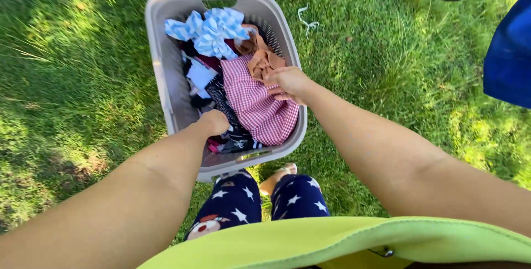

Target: Hanging various pieces of wet laundry from a basket onto an outdoor clothesline.

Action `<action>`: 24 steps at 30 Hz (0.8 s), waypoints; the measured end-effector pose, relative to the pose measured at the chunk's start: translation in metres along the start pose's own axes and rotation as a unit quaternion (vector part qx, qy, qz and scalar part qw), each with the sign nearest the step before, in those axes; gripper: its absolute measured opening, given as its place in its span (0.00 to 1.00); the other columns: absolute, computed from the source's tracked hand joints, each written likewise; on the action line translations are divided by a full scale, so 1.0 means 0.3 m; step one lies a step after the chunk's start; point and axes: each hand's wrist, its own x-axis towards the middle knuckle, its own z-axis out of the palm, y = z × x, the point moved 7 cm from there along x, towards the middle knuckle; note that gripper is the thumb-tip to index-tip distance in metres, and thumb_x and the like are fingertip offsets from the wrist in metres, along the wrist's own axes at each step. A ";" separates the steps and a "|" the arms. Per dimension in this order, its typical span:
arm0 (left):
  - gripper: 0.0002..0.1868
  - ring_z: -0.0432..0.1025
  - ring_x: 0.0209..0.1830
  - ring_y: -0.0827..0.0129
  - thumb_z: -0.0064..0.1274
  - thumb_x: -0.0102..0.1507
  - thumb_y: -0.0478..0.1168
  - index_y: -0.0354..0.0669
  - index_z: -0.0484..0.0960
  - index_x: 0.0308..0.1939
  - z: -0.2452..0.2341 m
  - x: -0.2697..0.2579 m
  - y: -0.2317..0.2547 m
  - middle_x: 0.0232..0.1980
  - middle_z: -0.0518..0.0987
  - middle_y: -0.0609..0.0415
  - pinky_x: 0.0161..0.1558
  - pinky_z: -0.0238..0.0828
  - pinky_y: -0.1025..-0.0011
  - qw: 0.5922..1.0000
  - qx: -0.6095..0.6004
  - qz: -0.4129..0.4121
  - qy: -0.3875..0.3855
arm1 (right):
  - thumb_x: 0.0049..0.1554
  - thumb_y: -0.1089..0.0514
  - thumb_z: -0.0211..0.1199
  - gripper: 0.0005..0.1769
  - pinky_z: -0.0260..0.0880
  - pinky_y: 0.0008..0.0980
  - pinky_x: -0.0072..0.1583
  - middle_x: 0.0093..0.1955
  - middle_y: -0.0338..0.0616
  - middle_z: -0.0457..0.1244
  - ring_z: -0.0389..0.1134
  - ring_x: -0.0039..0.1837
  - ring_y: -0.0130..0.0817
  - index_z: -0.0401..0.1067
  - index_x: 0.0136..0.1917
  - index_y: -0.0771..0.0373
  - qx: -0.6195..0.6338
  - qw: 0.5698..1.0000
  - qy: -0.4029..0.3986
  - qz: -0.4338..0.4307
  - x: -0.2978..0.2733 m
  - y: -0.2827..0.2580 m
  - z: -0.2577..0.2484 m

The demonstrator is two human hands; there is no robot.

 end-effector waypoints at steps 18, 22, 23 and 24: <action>0.20 0.69 0.27 0.77 0.58 0.61 0.55 0.43 0.86 0.43 -0.249 -0.308 0.259 0.40 0.83 0.62 0.36 0.67 0.72 0.835 -0.528 -0.120 -0.094 | 0.58 0.58 0.62 0.13 0.72 0.39 0.53 0.55 0.40 0.70 0.72 0.52 0.33 0.75 0.56 0.59 -0.050 0.999 -0.004 0.017 -0.069 0.034 0.018; 0.27 0.61 0.22 0.78 0.52 0.64 0.61 0.41 0.88 0.45 -0.463 -0.434 0.391 0.39 0.82 0.63 0.32 0.62 0.74 0.767 -0.613 -0.048 -0.186 | 0.53 0.64 0.66 0.22 0.72 0.31 0.43 0.49 0.42 0.68 0.68 0.44 0.28 0.73 0.62 0.59 -0.108 0.993 -0.051 -0.018 -0.118 -0.050 0.059; 0.31 0.59 0.20 0.76 0.50 0.64 0.64 0.38 0.88 0.45 -0.514 -0.463 0.418 0.38 0.82 0.61 0.31 0.61 0.73 0.749 -0.628 -0.033 -0.208 | 0.51 0.66 0.66 0.28 0.71 0.29 0.40 0.48 0.44 0.68 0.67 0.42 0.28 0.73 0.66 0.59 -0.144 0.985 -0.087 -0.042 -0.135 -0.074 0.083; 0.31 0.59 0.20 0.76 0.50 0.64 0.64 0.38 0.88 0.45 -0.558 -0.457 0.421 0.38 0.82 0.61 0.31 0.61 0.73 0.752 -0.626 -0.030 -0.204 | 0.51 0.66 0.66 0.28 0.71 0.29 0.40 0.48 0.44 0.68 0.67 0.42 0.28 0.73 0.66 0.59 -0.144 0.985 -0.086 -0.049 -0.170 -0.111 0.097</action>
